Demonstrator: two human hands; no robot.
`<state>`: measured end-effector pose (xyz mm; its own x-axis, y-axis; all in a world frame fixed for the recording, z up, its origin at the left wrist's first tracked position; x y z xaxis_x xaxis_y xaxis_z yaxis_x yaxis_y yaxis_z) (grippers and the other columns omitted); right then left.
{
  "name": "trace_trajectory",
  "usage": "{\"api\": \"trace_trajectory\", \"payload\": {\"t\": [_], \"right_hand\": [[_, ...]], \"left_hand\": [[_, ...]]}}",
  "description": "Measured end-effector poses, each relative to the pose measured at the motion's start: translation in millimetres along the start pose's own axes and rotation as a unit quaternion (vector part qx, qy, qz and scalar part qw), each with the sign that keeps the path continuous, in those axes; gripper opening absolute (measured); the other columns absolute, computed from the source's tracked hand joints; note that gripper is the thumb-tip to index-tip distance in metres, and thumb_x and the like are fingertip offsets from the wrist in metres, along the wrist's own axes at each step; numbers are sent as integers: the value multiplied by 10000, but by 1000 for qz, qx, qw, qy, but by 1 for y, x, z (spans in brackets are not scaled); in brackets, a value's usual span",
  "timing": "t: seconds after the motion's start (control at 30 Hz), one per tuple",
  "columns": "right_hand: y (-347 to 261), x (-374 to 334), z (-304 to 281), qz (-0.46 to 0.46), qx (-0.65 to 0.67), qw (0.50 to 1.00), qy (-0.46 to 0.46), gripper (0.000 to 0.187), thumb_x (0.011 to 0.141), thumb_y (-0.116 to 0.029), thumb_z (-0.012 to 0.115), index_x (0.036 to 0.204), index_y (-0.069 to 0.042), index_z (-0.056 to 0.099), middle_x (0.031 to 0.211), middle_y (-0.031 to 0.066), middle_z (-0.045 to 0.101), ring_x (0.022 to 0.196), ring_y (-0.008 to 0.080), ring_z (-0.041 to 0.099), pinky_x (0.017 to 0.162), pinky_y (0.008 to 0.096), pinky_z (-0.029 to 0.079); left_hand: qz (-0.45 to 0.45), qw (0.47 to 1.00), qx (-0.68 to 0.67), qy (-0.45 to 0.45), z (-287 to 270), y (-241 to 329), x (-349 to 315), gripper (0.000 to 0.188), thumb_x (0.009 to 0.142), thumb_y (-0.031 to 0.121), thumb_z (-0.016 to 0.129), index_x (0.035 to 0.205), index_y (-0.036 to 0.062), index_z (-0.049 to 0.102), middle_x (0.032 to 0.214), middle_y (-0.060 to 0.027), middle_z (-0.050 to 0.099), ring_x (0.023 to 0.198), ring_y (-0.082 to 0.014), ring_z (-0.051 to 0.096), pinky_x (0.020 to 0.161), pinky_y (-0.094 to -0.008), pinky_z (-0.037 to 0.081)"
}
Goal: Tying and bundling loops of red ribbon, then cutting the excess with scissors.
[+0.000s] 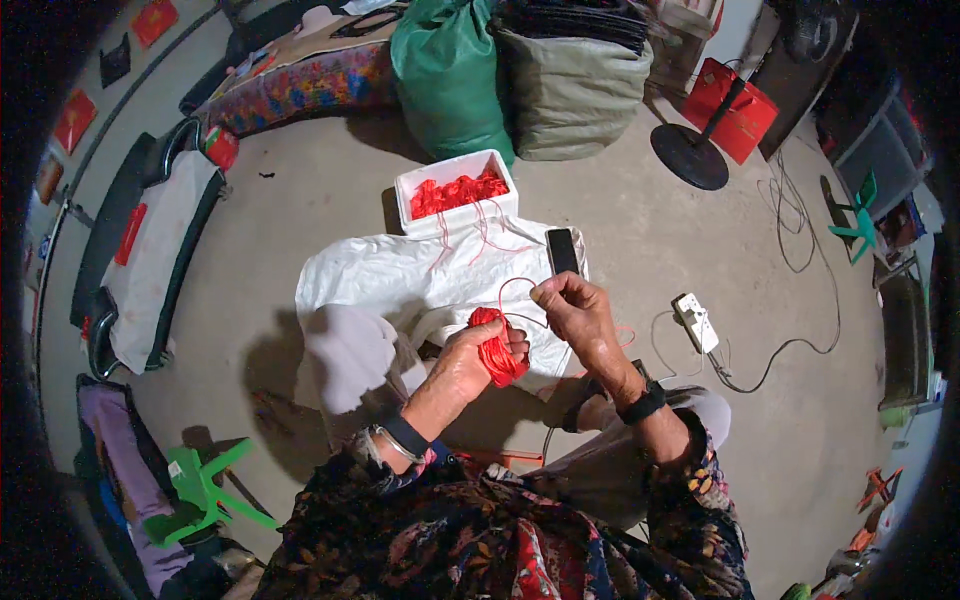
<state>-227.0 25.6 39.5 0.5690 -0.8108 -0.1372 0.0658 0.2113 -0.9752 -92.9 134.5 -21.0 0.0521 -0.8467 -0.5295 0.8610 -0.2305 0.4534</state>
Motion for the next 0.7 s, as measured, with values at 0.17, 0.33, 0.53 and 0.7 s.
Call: {"api": "trace_trajectory", "payload": {"t": [0.17, 0.33, 0.53, 0.7], "right_hand": [[2, -2, 2, -7, 23, 999, 34, 123, 873, -138, 656, 808, -45, 608, 663, -49, 532, 553, 33, 434, 490, 205, 357], [-1, 1, -1, 8, 39, 997, 63, 128, 884, -144, 652, 814, -52, 598, 658, -56, 528, 532, 26, 428, 466, 204, 347], [11, -2, 7, -23, -29, 999, -2, 141, 886, -119, 643, 783, -42, 585, 664, -49, 534, 581, 34, 452, 521, 211, 376], [17, -4, 10, -69, -111, 990, -54, 114, 888, -56, 609, 791, -8, 571, 715, -8, 580, 671, 66, 523, 611, 236, 442]], "left_hand": [[9, 1000, -3, 9, -1, 0, -3, 247, 846, 167, 649, 1020, 28, 541, 962, -186, 645, 874, -311, 643, 792, -429, 520], [-13, 1000, -10, 10, -4, -2, -1, 208, 843, 167, 656, 974, 38, 558, 945, -175, 652, 855, -298, 648, 777, -420, 527], [-5, 999, -26, -19, -8, -1, 2, 180, 844, 162, 658, 944, 46, 563, 907, -148, 649, 826, -281, 646, 759, -418, 532], [3, 1000, -31, -3, 0, 2, 0, 171, 842, 156, 659, 944, 53, 567, 887, -105, 632, 816, -254, 636, 738, -416, 535]]}}
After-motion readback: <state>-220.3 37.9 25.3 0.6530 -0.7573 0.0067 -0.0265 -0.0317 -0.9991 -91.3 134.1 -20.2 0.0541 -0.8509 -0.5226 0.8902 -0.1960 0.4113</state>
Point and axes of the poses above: each hand's wrist, its own x-axis towards the middle knuckle, its own z-axis out of the palm, y = z × x, the point moved 3 cm from there along x, towards the middle knuckle
